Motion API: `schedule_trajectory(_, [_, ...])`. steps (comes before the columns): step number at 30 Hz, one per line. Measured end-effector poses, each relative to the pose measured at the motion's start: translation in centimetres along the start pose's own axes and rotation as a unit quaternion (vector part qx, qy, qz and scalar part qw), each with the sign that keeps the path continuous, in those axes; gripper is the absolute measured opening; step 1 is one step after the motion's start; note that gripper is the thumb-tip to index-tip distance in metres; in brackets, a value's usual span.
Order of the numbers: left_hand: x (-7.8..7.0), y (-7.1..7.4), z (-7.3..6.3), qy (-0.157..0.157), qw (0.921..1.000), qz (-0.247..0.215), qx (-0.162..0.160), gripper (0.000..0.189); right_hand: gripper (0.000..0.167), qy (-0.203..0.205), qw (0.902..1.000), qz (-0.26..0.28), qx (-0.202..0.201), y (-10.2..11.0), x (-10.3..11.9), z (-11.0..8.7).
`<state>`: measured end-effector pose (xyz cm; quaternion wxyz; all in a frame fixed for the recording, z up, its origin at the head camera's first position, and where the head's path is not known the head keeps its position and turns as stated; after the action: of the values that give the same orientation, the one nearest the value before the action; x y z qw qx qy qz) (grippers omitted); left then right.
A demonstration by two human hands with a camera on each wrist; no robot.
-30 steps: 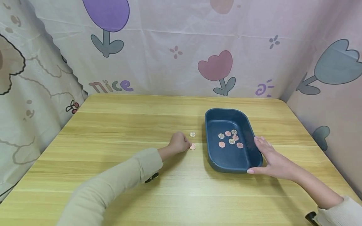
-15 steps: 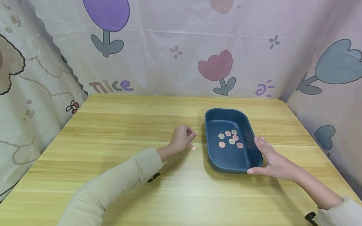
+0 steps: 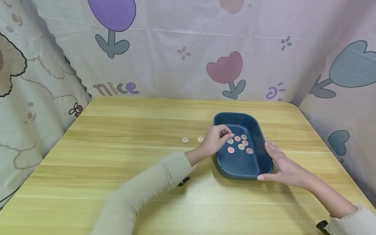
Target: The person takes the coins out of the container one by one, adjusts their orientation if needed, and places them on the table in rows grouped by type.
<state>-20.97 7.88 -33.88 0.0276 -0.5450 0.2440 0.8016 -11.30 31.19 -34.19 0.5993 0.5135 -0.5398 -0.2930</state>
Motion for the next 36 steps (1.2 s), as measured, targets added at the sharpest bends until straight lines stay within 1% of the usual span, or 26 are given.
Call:
schedule_trajectory(3, [0.3, -1.4, 0.7, 0.004, 0.9996, 0.026, 0.015, 0.01, 0.115, 0.001, 1.0, 0.006, 0.001, 0.1, 0.0, 0.0])
schedule_trajectory(5, [0.4, -2.1, 1.2, 0.016, 0.9982, 0.05, 0.028, 0.01, 0.114, 0.002, 1.0, 0.009, 0.002, 0.0, 0.0, -0.1])
schedule_trajectory(7, [0.4, -2.6, 1.6, 0.045, 0.9956, 0.069, 0.045, 0.011, 0.114, 0.002, 0.9999, 0.01, 0.003, 0.0, 0.0, -0.1])
schedule_trajectory(9, [0.4, -3.1, 2.0, 0.082, 0.9903, 0.091, 0.066, 0.01, 0.114, 0.0, 0.9999, 0.01, 0.003, 0.0, 0.1, -0.2])
schedule_trajectory(11, [0.3, -3.5, 2.5, 0.126, 0.9794, 0.128, 0.093, 0.008, 0.114, -0.002, 0.9999, 0.01, 0.002, 0.1, 0.1, -0.2])
schedule_trajectory(12, [0.3, -3.8, 2.7, 0.142, 0.9714, 0.157, 0.107, 0.007, 0.114, -0.004, 0.9999, 0.011, 0.002, 0.1, 0.1, -0.2])
schedule_trajectory(14, [0.4, -4.3, 3.0, 0.169, 0.9522, 0.219, 0.129, 0.007, 0.115, -0.005, 0.9999, 0.012, 0.002, 0.2, 0.1, -0.3])
schedule_trajectory(16, [0.6, -4.8, 3.1, 0.185, 0.9305, 0.278, 0.149, 0.014, 0.115, -0.005, 0.9999, 0.011, 0.003, 0.2, 0.1, -0.2])
schedule_trajectory(17, [0.7, -5.0, 3.1, 0.188, 0.9213, 0.303, 0.155, 0.018, 0.115, -0.004, 0.9999, 0.012, 0.003, 0.2, 0.1, -0.2])
schedule_trajectory(18, [0.7, -5.1, 3.1, 0.19, 0.9151, 0.32, 0.156, 0.023, 0.115, -0.004, 0.9999, 0.012, 0.003, 0.2, 0.1, -0.2])
schedule_trajectory(19, [0.8, -5.3, 3.1, 0.194, 0.9124, 0.325, 0.157, 0.027, 0.114, -0.003, 0.9999, 0.014, 0.003, 0.2, 0.1, -0.2])
schedule_trajectory(20, [0.9, -5.4, 3.1, 0.196, 0.9104, 0.328, 0.158, 0.029, 0.114, -0.002, 0.9999, 0.013, 0.003, 0.2, 0.2, -0.2])
schedule_trajectory(22, [1.0, -5.6, 3.1, 0.197, 0.9092, 0.331, 0.159, 0.031, 0.114, -0.002, 0.9999, 0.013, 0.002, 0.1, 0.2, -0.2])
schedule_trajectory(29, [1.1, -5.6, 3.3, 0.208, 0.9145, 0.31, 0.156, 0.038, 0.115, -0.003, 0.9998, 0.018, 0.006, 0.2, 0.1, -0.3])
schedule_trajectory(36, [0.9, -5.5, 3.2, 0.215, 0.9133, 0.307, 0.159, 0.039, 0.115, -0.004, 0.9997, 0.023, 0.009, 0.3, 0.2, -0.3])
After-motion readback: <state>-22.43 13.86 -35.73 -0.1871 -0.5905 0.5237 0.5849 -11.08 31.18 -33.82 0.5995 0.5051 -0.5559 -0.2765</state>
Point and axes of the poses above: each hand's wrist, its own z-axis towards the middle knuckle, its own y-axis out of the back of the hand, x = y × z, the point moved 1 cm from there along z, towards the middle knuckle, and after that the axes turned 11 degrees about -z, right-handed, at the moved point
